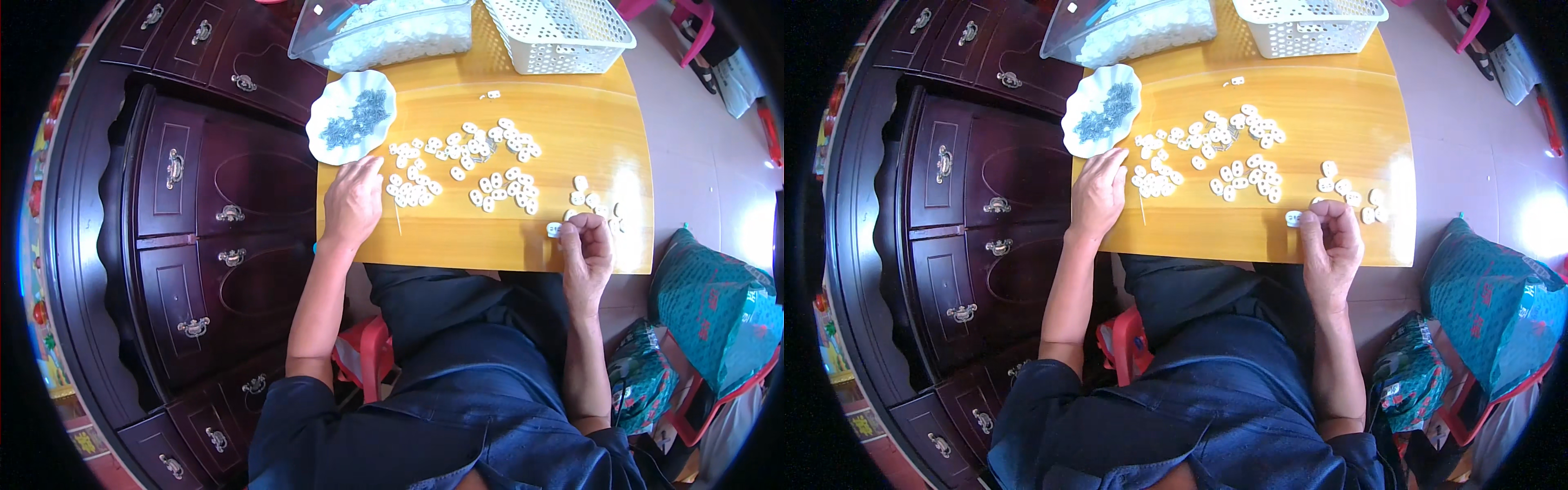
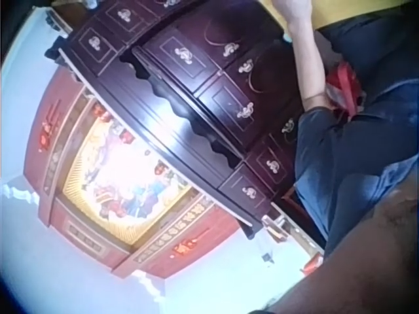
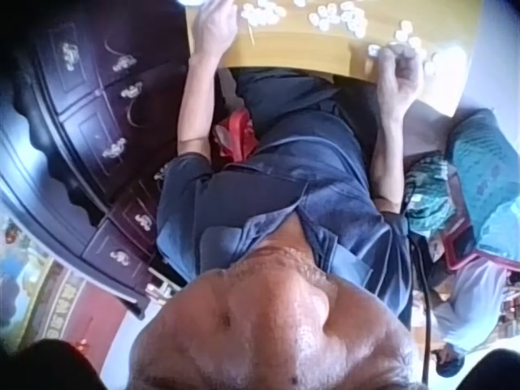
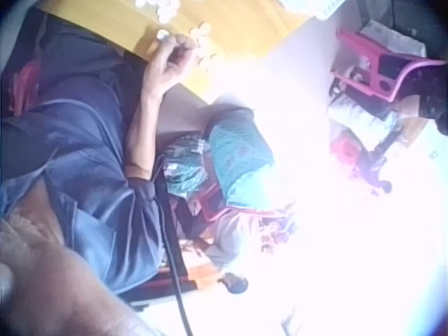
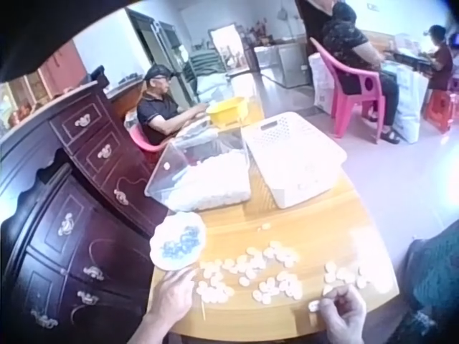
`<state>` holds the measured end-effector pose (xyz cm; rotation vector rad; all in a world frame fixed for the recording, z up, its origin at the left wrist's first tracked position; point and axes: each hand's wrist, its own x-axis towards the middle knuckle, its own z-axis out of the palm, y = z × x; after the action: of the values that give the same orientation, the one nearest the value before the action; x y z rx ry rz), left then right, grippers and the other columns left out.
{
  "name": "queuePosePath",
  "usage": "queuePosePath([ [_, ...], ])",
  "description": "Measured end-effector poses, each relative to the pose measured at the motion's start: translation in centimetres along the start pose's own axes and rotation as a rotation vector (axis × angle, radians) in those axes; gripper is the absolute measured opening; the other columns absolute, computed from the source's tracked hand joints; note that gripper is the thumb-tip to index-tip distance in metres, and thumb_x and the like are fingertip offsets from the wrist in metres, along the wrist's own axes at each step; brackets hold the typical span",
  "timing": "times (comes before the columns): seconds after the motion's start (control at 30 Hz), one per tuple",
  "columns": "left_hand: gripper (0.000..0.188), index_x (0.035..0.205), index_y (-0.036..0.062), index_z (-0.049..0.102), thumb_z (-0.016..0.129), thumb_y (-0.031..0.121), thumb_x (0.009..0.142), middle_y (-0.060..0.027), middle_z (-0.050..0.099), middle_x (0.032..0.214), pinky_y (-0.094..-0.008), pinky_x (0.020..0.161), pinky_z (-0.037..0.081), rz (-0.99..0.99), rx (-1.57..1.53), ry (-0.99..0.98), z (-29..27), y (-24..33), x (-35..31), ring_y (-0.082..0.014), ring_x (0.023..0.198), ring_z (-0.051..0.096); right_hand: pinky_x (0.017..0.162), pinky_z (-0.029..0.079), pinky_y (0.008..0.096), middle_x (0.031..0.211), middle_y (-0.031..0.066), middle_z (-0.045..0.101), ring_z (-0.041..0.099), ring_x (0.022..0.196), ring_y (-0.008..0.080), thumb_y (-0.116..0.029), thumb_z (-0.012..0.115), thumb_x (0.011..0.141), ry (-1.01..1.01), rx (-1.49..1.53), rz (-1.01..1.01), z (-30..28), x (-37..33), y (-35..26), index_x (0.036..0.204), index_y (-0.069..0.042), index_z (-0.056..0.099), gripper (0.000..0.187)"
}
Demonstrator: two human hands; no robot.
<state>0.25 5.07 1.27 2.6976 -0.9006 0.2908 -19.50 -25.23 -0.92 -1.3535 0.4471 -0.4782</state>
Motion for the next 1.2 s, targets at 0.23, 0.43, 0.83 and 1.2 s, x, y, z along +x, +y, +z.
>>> queuePosePath([
  [0.23,0.050,0.139,-0.0062,0.055,0.060,0.026,0.102,-0.0283,0.055,0.144,-0.0486,0.113,0.042,-0.104,-0.077,-0.075,1.4,1.2,-0.4,-0.0429,0.136,0.051,0.076,0.045,0.0189,0.090,-0.0021,0.062,0.058,0.083,0.0042,0.001,0.064,0.100,-0.011,0.000,0.001,-0.2,0.0,0.3,0.106,-0.002,0.059,0.008],
  [0.43,0.070,0.150,-0.0086,0.040,0.061,0.037,0.101,-0.0329,0.039,0.155,-0.0490,0.122,0.031,-0.128,-0.161,-0.115,2.9,2.8,0.8,-0.0452,0.148,0.035,0.076,0.046,0.0191,0.090,-0.0024,0.061,0.058,0.082,0.0042,0.001,0.064,0.100,-0.008,0.013,-0.003,0.0,-0.2,0.3,0.106,-0.002,0.059,0.008],
  [0.83,0.053,0.146,-0.0034,0.048,0.059,0.023,0.102,-0.0275,0.047,0.151,-0.0459,0.116,0.040,0.080,-0.268,-0.147,3.1,6.1,3.5,-0.0426,0.140,0.047,0.076,0.047,0.0193,0.089,-0.0023,0.063,0.058,0.082,0.0038,0.000,0.065,0.100,0.001,0.004,-0.026,0.1,0.0,0.3,0.103,-0.002,0.060,0.006],
  [1.2,0.020,0.106,0.0054,0.077,0.075,0.013,0.087,-0.0112,0.073,0.092,-0.0354,0.071,0.057,0.213,-0.244,0.050,6.6,5.5,16.1,-0.0243,0.076,0.072,0.072,0.047,0.0182,0.087,-0.0027,0.064,0.058,0.079,0.0023,0.000,0.067,0.099,0.017,-0.003,-0.014,0.0,0.1,0.3,0.101,0.000,0.062,0.006],
])
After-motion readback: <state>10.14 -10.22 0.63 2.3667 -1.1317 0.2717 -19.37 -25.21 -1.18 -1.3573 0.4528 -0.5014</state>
